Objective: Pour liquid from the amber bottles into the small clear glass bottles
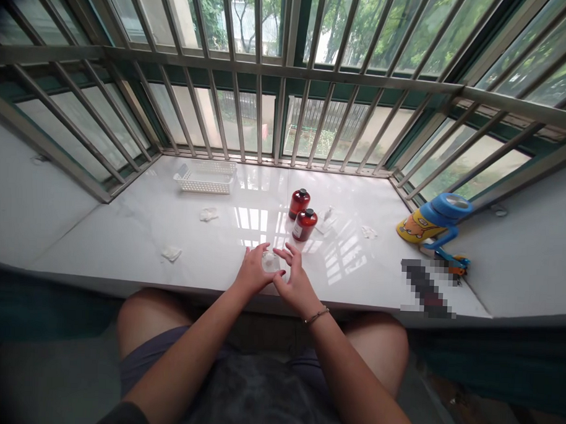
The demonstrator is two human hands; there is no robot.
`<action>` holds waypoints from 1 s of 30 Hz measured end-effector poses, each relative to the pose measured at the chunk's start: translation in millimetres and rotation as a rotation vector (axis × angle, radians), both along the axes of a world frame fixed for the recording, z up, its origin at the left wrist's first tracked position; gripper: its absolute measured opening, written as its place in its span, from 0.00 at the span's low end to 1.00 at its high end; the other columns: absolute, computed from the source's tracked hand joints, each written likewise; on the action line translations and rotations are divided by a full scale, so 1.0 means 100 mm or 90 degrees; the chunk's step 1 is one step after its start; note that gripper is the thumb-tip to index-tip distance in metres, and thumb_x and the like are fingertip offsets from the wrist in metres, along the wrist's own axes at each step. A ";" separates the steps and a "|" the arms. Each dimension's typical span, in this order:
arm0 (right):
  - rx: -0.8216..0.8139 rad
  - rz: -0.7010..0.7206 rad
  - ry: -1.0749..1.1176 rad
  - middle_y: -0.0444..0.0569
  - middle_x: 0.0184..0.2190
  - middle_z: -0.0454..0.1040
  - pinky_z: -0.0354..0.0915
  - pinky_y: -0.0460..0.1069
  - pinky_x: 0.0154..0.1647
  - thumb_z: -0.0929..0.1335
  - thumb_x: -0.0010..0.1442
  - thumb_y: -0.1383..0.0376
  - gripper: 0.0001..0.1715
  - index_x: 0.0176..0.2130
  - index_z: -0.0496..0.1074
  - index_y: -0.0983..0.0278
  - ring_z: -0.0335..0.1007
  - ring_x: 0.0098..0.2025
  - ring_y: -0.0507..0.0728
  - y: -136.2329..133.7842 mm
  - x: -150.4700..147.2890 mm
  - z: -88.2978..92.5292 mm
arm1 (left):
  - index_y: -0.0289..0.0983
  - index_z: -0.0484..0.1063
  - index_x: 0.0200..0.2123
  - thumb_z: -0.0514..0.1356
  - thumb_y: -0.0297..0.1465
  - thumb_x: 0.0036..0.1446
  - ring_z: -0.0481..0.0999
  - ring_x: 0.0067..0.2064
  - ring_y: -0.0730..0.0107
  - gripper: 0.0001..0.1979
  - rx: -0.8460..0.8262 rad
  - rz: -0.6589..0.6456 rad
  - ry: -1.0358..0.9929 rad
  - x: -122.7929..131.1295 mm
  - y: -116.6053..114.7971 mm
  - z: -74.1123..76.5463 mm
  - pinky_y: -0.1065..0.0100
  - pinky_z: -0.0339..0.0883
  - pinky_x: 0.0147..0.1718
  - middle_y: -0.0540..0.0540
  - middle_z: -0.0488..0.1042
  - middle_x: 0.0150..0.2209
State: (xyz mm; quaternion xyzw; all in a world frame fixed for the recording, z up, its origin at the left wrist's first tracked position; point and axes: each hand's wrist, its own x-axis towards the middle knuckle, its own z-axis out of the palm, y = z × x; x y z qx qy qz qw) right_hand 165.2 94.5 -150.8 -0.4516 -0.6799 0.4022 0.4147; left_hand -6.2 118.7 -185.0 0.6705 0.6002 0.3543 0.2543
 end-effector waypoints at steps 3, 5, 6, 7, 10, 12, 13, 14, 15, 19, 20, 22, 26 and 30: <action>0.004 -0.041 0.013 0.54 0.53 0.76 0.70 0.65 0.66 0.69 0.64 0.64 0.33 0.64 0.56 0.56 0.75 0.59 0.62 0.01 -0.04 -0.06 | 0.40 0.66 0.66 0.79 0.39 0.48 0.73 0.68 0.42 0.44 0.000 0.002 0.007 0.00 0.00 0.01 0.34 0.39 0.77 0.35 0.75 0.65; 0.009 -0.068 0.020 0.53 0.53 0.75 0.68 0.66 0.68 0.69 0.64 0.64 0.30 0.61 0.56 0.55 0.75 0.57 0.62 0.00 -0.06 -0.09 | 0.40 0.67 0.65 0.78 0.39 0.48 0.73 0.68 0.42 0.43 0.000 0.002 0.009 0.00 0.00 0.01 0.34 0.39 0.77 0.36 0.76 0.64; 0.007 -0.067 0.025 0.54 0.56 0.75 0.65 0.67 0.70 0.69 0.64 0.65 0.31 0.61 0.55 0.55 0.74 0.61 0.62 0.00 -0.07 -0.10 | 0.41 0.67 0.64 0.78 0.39 0.49 0.73 0.68 0.43 0.42 0.001 0.003 0.010 0.00 0.00 0.01 0.35 0.39 0.77 0.37 0.76 0.64; 0.003 -0.057 0.031 0.56 0.60 0.73 0.62 0.67 0.72 0.69 0.64 0.66 0.32 0.62 0.54 0.54 0.71 0.65 0.62 -0.01 -0.08 -0.11 | 0.41 0.67 0.64 0.78 0.39 0.50 0.73 0.68 0.43 0.41 0.001 0.004 0.011 0.00 0.00 0.01 0.35 0.40 0.77 0.37 0.76 0.64; -0.016 -0.028 0.055 0.57 0.64 0.72 0.63 0.66 0.72 0.69 0.64 0.67 0.31 0.61 0.55 0.54 0.67 0.70 0.63 -0.02 -0.09 -0.13 | 0.41 0.67 0.64 0.77 0.39 0.51 0.74 0.68 0.44 0.40 0.000 0.009 0.012 0.00 0.00 0.01 0.36 0.40 0.77 0.38 0.77 0.64; -0.020 -0.046 0.063 0.54 0.59 0.74 0.66 0.64 0.69 0.69 0.64 0.66 0.24 0.55 0.58 0.54 0.72 0.64 0.62 -0.02 -0.10 -0.15 | 0.40 0.67 0.64 0.77 0.40 0.50 0.75 0.67 0.45 0.40 0.000 0.011 0.013 0.00 0.00 0.01 0.36 0.41 0.77 0.38 0.77 0.62; -0.018 -0.067 0.064 0.53 0.56 0.74 0.67 0.64 0.68 0.69 0.64 0.65 0.22 0.52 0.58 0.54 0.74 0.60 0.62 -0.02 -0.10 -0.17 | 0.40 0.68 0.63 0.78 0.40 0.50 0.75 0.66 0.45 0.40 0.000 0.011 0.014 0.00 0.00 0.01 0.36 0.41 0.77 0.38 0.77 0.62; -0.015 -0.086 0.065 0.52 0.54 0.74 0.67 0.65 0.68 0.70 0.63 0.64 0.20 0.51 0.58 0.54 0.75 0.58 0.61 -0.02 -0.10 -0.18 | 0.40 0.68 0.63 0.78 0.40 0.49 0.75 0.66 0.45 0.41 0.001 0.010 0.015 0.00 0.00 0.01 0.35 0.41 0.77 0.38 0.78 0.61; -0.013 -0.101 0.067 0.52 0.54 0.73 0.66 0.65 0.69 0.69 0.64 0.64 0.20 0.50 0.58 0.54 0.74 0.58 0.61 -0.02 -0.10 -0.19 | 0.40 0.68 0.63 0.78 0.40 0.49 0.75 0.66 0.44 0.41 0.001 0.010 0.016 0.00 0.00 0.01 0.35 0.41 0.77 0.38 0.78 0.61; -0.014 -0.096 0.073 0.55 0.63 0.71 0.59 0.68 0.74 0.69 0.64 0.65 0.26 0.57 0.56 0.54 0.66 0.69 0.63 -0.03 -0.13 -0.18 | 0.40 0.68 0.63 0.78 0.39 0.50 0.75 0.67 0.45 0.40 0.001 0.009 0.017 0.01 0.00 0.02 0.36 0.42 0.77 0.38 0.77 0.62; -0.018 -0.078 0.072 0.56 0.65 0.71 0.60 0.67 0.74 0.69 0.64 0.66 0.29 0.59 0.55 0.53 0.65 0.71 0.63 -0.03 -0.14 -0.18 | 0.40 0.68 0.63 0.78 0.39 0.50 0.75 0.67 0.45 0.40 0.001 0.010 0.017 0.01 0.00 0.02 0.36 0.42 0.77 0.38 0.77 0.63; -0.020 -0.055 0.068 0.57 0.64 0.73 0.63 0.66 0.71 0.69 0.63 0.67 0.32 0.61 0.54 0.53 0.66 0.70 0.63 -0.03 -0.14 -0.17 | 0.40 0.68 0.63 0.79 0.39 0.49 0.75 0.67 0.45 0.40 -0.001 0.011 0.017 0.01 0.00 0.03 0.36 0.42 0.76 0.37 0.77 0.63; -0.009 -0.088 0.068 0.54 0.56 0.74 0.70 0.63 0.65 0.69 0.62 0.66 0.27 0.55 0.56 0.54 0.74 0.60 0.62 -0.03 -0.14 -0.18 | 0.40 0.68 0.62 0.79 0.39 0.49 0.75 0.66 0.45 0.40 -0.002 0.011 0.020 0.01 0.00 0.05 0.35 0.41 0.77 0.38 0.78 0.62; -0.002 -0.080 0.064 0.56 0.64 0.71 0.65 0.64 0.70 0.69 0.64 0.66 0.26 0.56 0.56 0.54 0.69 0.68 0.62 -0.05 -0.15 -0.14 | 0.40 0.67 0.62 0.78 0.38 0.50 0.74 0.67 0.45 0.39 -0.001 0.010 0.021 0.01 -0.01 0.04 0.35 0.41 0.77 0.37 0.77 0.63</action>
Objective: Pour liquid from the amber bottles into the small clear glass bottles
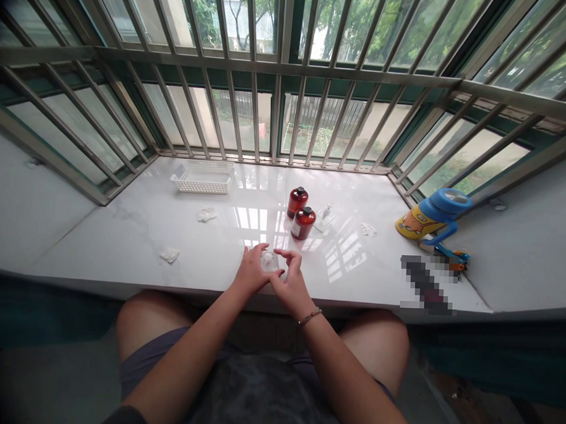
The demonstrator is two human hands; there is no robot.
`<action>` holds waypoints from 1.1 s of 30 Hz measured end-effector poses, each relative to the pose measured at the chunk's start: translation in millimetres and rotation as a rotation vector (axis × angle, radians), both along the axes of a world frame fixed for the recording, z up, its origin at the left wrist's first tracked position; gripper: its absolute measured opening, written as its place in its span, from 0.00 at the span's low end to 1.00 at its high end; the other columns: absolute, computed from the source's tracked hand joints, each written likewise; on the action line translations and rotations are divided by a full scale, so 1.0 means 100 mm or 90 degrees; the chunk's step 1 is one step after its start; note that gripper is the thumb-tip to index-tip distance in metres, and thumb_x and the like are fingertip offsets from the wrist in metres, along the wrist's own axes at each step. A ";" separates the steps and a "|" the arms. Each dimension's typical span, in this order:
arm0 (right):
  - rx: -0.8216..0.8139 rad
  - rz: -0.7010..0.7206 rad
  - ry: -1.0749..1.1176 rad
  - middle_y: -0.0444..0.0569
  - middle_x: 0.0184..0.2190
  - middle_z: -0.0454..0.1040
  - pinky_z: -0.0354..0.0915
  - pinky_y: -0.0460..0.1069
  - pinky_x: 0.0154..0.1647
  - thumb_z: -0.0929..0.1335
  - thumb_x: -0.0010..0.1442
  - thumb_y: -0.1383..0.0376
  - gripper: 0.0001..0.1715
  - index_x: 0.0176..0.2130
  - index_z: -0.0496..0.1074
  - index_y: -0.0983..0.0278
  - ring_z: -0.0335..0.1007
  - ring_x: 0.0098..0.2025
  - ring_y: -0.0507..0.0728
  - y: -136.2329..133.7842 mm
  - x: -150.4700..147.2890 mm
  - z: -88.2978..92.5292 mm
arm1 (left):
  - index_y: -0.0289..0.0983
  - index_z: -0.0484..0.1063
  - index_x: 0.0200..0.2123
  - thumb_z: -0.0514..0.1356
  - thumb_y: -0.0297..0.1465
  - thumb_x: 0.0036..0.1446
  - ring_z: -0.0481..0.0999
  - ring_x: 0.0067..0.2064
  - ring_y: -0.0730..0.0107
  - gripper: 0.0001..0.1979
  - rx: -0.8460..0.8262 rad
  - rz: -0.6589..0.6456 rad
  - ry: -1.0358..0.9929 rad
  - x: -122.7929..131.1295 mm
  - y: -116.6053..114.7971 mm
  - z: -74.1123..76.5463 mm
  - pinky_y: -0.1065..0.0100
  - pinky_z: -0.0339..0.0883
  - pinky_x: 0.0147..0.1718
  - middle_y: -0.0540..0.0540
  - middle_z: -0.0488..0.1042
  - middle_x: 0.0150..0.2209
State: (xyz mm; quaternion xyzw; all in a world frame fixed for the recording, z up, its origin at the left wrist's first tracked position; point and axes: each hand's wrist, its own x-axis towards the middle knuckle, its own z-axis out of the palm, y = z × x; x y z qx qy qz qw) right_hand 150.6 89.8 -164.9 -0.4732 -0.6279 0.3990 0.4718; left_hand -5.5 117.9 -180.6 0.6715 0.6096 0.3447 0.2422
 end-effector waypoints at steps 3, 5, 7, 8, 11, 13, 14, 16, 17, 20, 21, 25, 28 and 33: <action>-0.027 0.048 -0.018 0.58 0.67 0.72 0.75 0.60 0.56 0.69 0.66 0.63 0.26 0.58 0.54 0.53 0.78 0.57 0.62 0.03 -0.03 0.04 | 0.39 0.67 0.62 0.76 0.36 0.52 0.74 0.68 0.46 0.37 0.001 -0.003 0.000 0.00 0.01 -0.01 0.35 0.42 0.77 0.36 0.77 0.63; -0.033 0.057 -0.058 0.57 0.64 0.76 0.77 0.58 0.44 0.70 0.66 0.61 0.28 0.59 0.54 0.53 0.82 0.47 0.61 0.09 -0.06 0.06 | 0.39 0.67 0.62 0.73 0.32 0.52 0.75 0.66 0.47 0.35 0.003 -0.007 0.000 0.00 0.01 -0.03 0.36 0.42 0.77 0.36 0.77 0.62; -0.006 0.037 -0.100 0.56 0.59 0.79 0.77 0.58 0.45 0.71 0.65 0.62 0.28 0.59 0.57 0.54 0.82 0.49 0.62 0.17 -0.08 0.07 | 0.39 0.67 0.62 0.71 0.28 0.53 0.76 0.65 0.47 0.33 0.003 -0.004 0.001 0.00 0.02 -0.04 0.35 0.42 0.77 0.36 0.78 0.62; 0.013 0.023 -0.116 0.55 0.57 0.80 0.77 0.60 0.49 0.71 0.64 0.63 0.28 0.59 0.58 0.54 0.81 0.52 0.64 0.21 -0.08 0.08 | 0.39 0.67 0.61 0.69 0.26 0.53 0.76 0.65 0.47 0.32 0.003 0.000 0.001 0.00 0.02 -0.04 0.35 0.42 0.76 0.36 0.78 0.62; 0.048 0.000 -0.135 0.53 0.50 0.79 0.73 0.63 0.58 0.72 0.60 0.66 0.27 0.56 0.62 0.56 0.79 0.56 0.65 0.30 -0.08 0.09 | 0.39 0.68 0.61 0.67 0.23 0.51 0.76 0.65 0.46 0.33 0.003 0.008 -0.002 0.01 0.03 -0.06 0.34 0.41 0.76 0.36 0.77 0.62; 0.057 -0.011 -0.143 0.50 0.47 0.78 0.73 0.63 0.58 0.74 0.57 0.65 0.24 0.51 0.64 0.56 0.79 0.53 0.64 0.34 -0.06 0.09 | 0.39 0.68 0.61 0.69 0.24 0.50 0.76 0.65 0.45 0.34 0.005 0.006 -0.006 0.01 0.03 -0.06 0.34 0.41 0.76 0.35 0.78 0.62; 0.059 -0.017 -0.146 0.49 0.45 0.78 0.73 0.62 0.56 0.74 0.56 0.65 0.23 0.48 0.64 0.56 0.79 0.51 0.64 0.36 -0.06 0.09 | 0.39 0.68 0.61 0.70 0.26 0.49 0.76 0.65 0.45 0.35 0.006 0.005 -0.008 0.01 0.03 -0.06 0.34 0.42 0.76 0.35 0.78 0.62; 0.061 -0.030 -0.154 0.47 0.43 0.78 0.73 0.61 0.53 0.75 0.55 0.65 0.22 0.44 0.63 0.56 0.77 0.47 0.64 0.38 -0.05 0.09 | 0.39 0.67 0.61 0.72 0.28 0.48 0.77 0.64 0.45 0.37 0.007 0.004 -0.012 0.01 0.03 -0.07 0.34 0.42 0.76 0.36 0.78 0.61; 0.061 -0.035 -0.157 0.47 0.42 0.78 0.73 0.61 0.51 0.75 0.54 0.64 0.21 0.43 0.62 0.55 0.76 0.46 0.63 0.38 -0.05 0.09 | 0.39 0.67 0.61 0.73 0.28 0.47 0.77 0.63 0.45 0.37 0.007 0.005 -0.014 0.00 0.03 -0.07 0.34 0.42 0.76 0.36 0.78 0.61; 0.061 -0.044 -0.165 0.45 0.40 0.77 0.71 0.59 0.49 0.75 0.54 0.64 0.20 0.40 0.62 0.55 0.74 0.44 0.62 0.39 -0.06 0.08 | 0.39 0.67 0.62 0.73 0.29 0.47 0.78 0.62 0.45 0.38 0.005 0.012 -0.020 0.00 0.02 -0.07 0.34 0.43 0.76 0.36 0.77 0.62; 0.061 -0.045 -0.166 0.45 0.40 0.77 0.71 0.58 0.49 0.75 0.54 0.64 0.20 0.39 0.62 0.55 0.74 0.44 0.62 0.40 -0.07 0.08 | 0.39 0.66 0.62 0.73 0.29 0.47 0.78 0.62 0.45 0.38 0.004 0.016 -0.021 0.01 0.02 -0.07 0.34 0.42 0.76 0.36 0.77 0.62; 0.064 -0.046 -0.169 0.45 0.40 0.75 0.70 0.57 0.48 0.75 0.54 0.63 0.19 0.38 0.61 0.55 0.73 0.44 0.62 0.41 -0.08 0.06 | 0.38 0.65 0.64 0.70 0.27 0.50 0.81 0.57 0.49 0.37 0.000 0.042 -0.024 0.05 -0.01 -0.06 0.36 0.44 0.76 0.36 0.78 0.61; 0.068 -0.039 -0.172 0.44 0.39 0.75 0.69 0.57 0.47 0.75 0.55 0.63 0.20 0.38 0.61 0.55 0.72 0.43 0.62 0.42 -0.07 0.06 | 0.38 0.65 0.65 0.67 0.25 0.51 0.81 0.58 0.47 0.37 0.001 0.065 -0.023 0.08 -0.03 -0.06 0.37 0.45 0.76 0.35 0.78 0.60; 0.074 -0.044 -0.175 0.43 0.38 0.74 0.69 0.56 0.46 0.75 0.56 0.62 0.19 0.38 0.61 0.55 0.73 0.42 0.61 0.41 -0.08 0.09 | 0.37 0.64 0.65 0.64 0.26 0.55 0.80 0.60 0.46 0.34 0.017 0.087 -0.019 0.13 -0.05 -0.06 0.35 0.45 0.76 0.33 0.78 0.59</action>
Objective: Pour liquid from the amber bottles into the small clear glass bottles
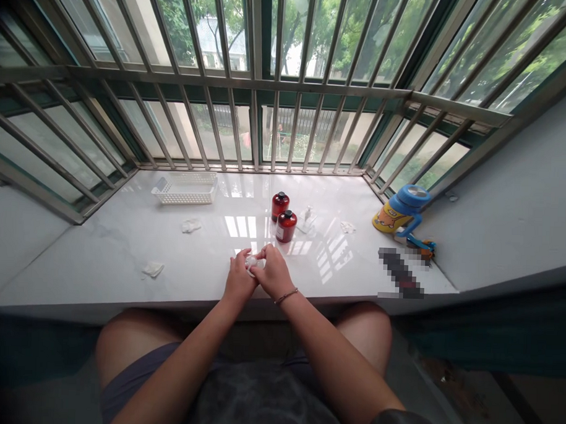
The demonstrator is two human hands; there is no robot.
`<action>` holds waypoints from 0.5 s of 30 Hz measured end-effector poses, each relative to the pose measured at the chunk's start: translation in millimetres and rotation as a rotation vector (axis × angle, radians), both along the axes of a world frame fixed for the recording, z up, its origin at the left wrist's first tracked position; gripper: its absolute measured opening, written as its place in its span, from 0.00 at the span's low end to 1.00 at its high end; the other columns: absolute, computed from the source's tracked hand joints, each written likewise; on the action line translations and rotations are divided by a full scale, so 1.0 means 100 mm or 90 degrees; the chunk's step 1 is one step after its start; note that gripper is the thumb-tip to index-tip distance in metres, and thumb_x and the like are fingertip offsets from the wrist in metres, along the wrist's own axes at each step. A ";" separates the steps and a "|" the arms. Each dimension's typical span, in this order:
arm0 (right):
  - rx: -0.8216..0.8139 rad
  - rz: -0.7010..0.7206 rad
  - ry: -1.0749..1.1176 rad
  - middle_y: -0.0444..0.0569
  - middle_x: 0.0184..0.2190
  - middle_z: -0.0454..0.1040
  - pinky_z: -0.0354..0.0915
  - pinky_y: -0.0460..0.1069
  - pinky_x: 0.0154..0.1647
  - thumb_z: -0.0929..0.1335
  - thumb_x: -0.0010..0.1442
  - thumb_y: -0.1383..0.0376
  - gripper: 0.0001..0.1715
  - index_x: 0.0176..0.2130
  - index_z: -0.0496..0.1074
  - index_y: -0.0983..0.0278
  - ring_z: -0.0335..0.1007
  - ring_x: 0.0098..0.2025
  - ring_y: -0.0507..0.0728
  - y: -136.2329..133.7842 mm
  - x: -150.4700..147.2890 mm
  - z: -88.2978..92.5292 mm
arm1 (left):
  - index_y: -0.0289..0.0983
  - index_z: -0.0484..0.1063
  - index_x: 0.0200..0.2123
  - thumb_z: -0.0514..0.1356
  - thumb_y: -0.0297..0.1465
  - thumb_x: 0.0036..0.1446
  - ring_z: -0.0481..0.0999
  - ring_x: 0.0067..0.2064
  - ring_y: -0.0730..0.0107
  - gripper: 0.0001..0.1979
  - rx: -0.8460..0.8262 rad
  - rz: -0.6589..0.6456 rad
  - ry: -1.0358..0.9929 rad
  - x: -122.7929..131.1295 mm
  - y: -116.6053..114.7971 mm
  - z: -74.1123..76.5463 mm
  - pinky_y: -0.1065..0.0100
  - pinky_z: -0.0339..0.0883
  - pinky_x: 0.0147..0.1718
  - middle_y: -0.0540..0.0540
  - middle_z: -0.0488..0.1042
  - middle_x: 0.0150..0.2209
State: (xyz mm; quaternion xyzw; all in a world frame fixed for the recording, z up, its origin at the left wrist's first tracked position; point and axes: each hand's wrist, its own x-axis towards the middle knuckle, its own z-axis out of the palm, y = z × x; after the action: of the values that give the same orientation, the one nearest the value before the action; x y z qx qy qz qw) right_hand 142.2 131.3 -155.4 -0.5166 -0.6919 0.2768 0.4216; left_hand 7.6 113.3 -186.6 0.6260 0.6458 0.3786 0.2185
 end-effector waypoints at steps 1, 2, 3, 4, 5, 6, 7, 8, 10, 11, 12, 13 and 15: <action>0.000 -0.002 0.001 0.43 0.38 0.75 0.69 0.56 0.46 0.75 0.56 0.62 0.19 0.38 0.61 0.55 0.73 0.41 0.61 -0.01 0.00 0.01 | 0.37 0.63 0.66 0.65 0.26 0.55 0.79 0.61 0.45 0.35 0.001 -0.002 0.000 0.00 0.00 0.01 0.34 0.46 0.75 0.33 0.78 0.59; -0.002 -0.005 0.003 0.43 0.38 0.76 0.69 0.56 0.45 0.76 0.56 0.61 0.20 0.38 0.62 0.55 0.73 0.41 0.61 -0.03 0.00 0.02 | 0.37 0.62 0.67 0.66 0.26 0.54 0.78 0.62 0.44 0.37 0.001 -0.005 0.000 -0.01 -0.02 0.02 0.34 0.47 0.75 0.33 0.78 0.59; -0.004 -0.009 0.004 0.43 0.38 0.77 0.69 0.55 0.44 0.76 0.56 0.61 0.20 0.38 0.62 0.55 0.73 0.40 0.60 -0.05 0.02 0.03 | 0.37 0.60 0.68 0.68 0.27 0.53 0.77 0.64 0.43 0.40 0.004 -0.013 0.001 -0.03 -0.04 0.04 0.33 0.48 0.74 0.32 0.77 0.60; -0.006 -0.015 0.006 0.43 0.38 0.78 0.69 0.55 0.44 0.77 0.56 0.60 0.21 0.38 0.62 0.55 0.73 0.39 0.60 -0.07 0.05 0.04 | 0.37 0.58 0.69 0.70 0.29 0.52 0.75 0.66 0.41 0.43 0.012 -0.027 0.003 -0.06 -0.08 0.07 0.34 0.50 0.74 0.31 0.75 0.63; -0.008 -0.024 0.007 0.43 0.38 0.78 0.69 0.55 0.43 0.78 0.56 0.58 0.22 0.38 0.62 0.55 0.73 0.38 0.60 -0.09 0.10 0.06 | 0.36 0.57 0.70 0.72 0.32 0.52 0.72 0.69 0.40 0.45 0.028 -0.042 0.009 -0.11 -0.13 0.09 0.34 0.52 0.73 0.30 0.73 0.65; -0.010 -0.035 0.009 0.43 0.39 0.79 0.68 0.55 0.42 0.78 0.57 0.56 0.23 0.38 0.62 0.55 0.73 0.38 0.60 -0.11 0.16 0.08 | 0.36 0.56 0.70 0.73 0.35 0.53 0.69 0.71 0.39 0.46 0.049 -0.057 0.016 -0.17 -0.21 0.12 0.36 0.55 0.73 0.29 0.70 0.68; -0.011 -0.048 0.011 0.44 0.39 0.80 0.68 0.55 0.41 0.78 0.57 0.55 0.24 0.38 0.61 0.55 0.72 0.38 0.60 -0.12 0.25 0.11 | 0.36 0.56 0.70 0.73 0.39 0.56 0.67 0.72 0.40 0.45 0.077 -0.068 0.026 -0.25 -0.31 0.14 0.38 0.58 0.72 0.29 0.68 0.69; -0.011 -0.062 0.013 0.44 0.40 0.80 0.68 0.55 0.41 0.79 0.57 0.53 0.26 0.38 0.61 0.55 0.72 0.37 0.60 -0.12 0.35 0.14 | 0.36 0.58 0.70 0.71 0.41 0.60 0.68 0.72 0.42 0.41 0.104 -0.068 0.037 -0.35 -0.43 0.17 0.40 0.61 0.71 0.29 0.69 0.69; -0.007 -0.101 0.001 0.46 0.40 0.81 0.67 0.55 0.39 0.79 0.57 0.49 0.28 0.38 0.60 0.55 0.71 0.36 0.59 -0.07 0.59 0.19 | 0.39 0.63 0.67 0.65 0.42 0.67 0.71 0.69 0.46 0.31 0.134 -0.038 0.057 -0.60 -0.71 0.19 0.43 0.64 0.70 0.34 0.73 0.66; -0.002 -0.125 -0.014 0.46 0.40 0.82 0.67 0.54 0.38 0.79 0.57 0.48 0.29 0.38 0.60 0.55 0.70 0.35 0.59 -0.02 0.71 0.21 | 0.40 0.66 0.64 0.63 0.42 0.69 0.73 0.67 0.48 0.25 0.134 -0.016 0.065 -0.74 -0.86 0.19 0.46 0.66 0.69 0.36 0.75 0.63; 0.005 -0.150 -0.033 0.46 0.40 0.82 0.66 0.54 0.37 0.79 0.56 0.46 0.30 0.38 0.59 0.55 0.70 0.34 0.59 0.04 0.84 0.23 | 0.41 0.70 0.60 0.60 0.42 0.71 0.76 0.65 0.49 0.19 0.124 0.015 0.077 -0.90 -1.01 0.18 0.48 0.68 0.67 0.38 0.77 0.60; 0.013 -0.172 -0.051 0.47 0.40 0.82 0.66 0.54 0.37 0.79 0.56 0.45 0.30 0.38 0.59 0.54 0.69 0.33 0.58 0.12 0.97 0.24 | 0.42 0.72 0.56 0.58 0.43 0.71 0.78 0.62 0.50 0.16 0.109 0.051 0.095 -1.06 -1.15 0.14 0.48 0.69 0.66 0.40 0.79 0.56; 0.023 -0.205 -0.072 0.48 0.41 0.83 0.65 0.54 0.35 0.78 0.56 0.45 0.31 0.37 0.57 0.54 0.69 0.33 0.59 0.29 1.20 0.25 | 0.43 0.74 0.50 0.56 0.44 0.71 0.79 0.59 0.49 0.15 0.065 0.098 0.136 -1.40 -1.41 0.03 0.49 0.70 0.64 0.41 0.81 0.51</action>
State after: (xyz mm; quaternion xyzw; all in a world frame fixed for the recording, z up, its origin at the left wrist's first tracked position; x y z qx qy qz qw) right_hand 261.9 160.6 -130.2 -0.6281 -0.6274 0.1636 0.4302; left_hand -132.5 -27.6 -183.3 0.6216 0.6912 0.3582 0.0866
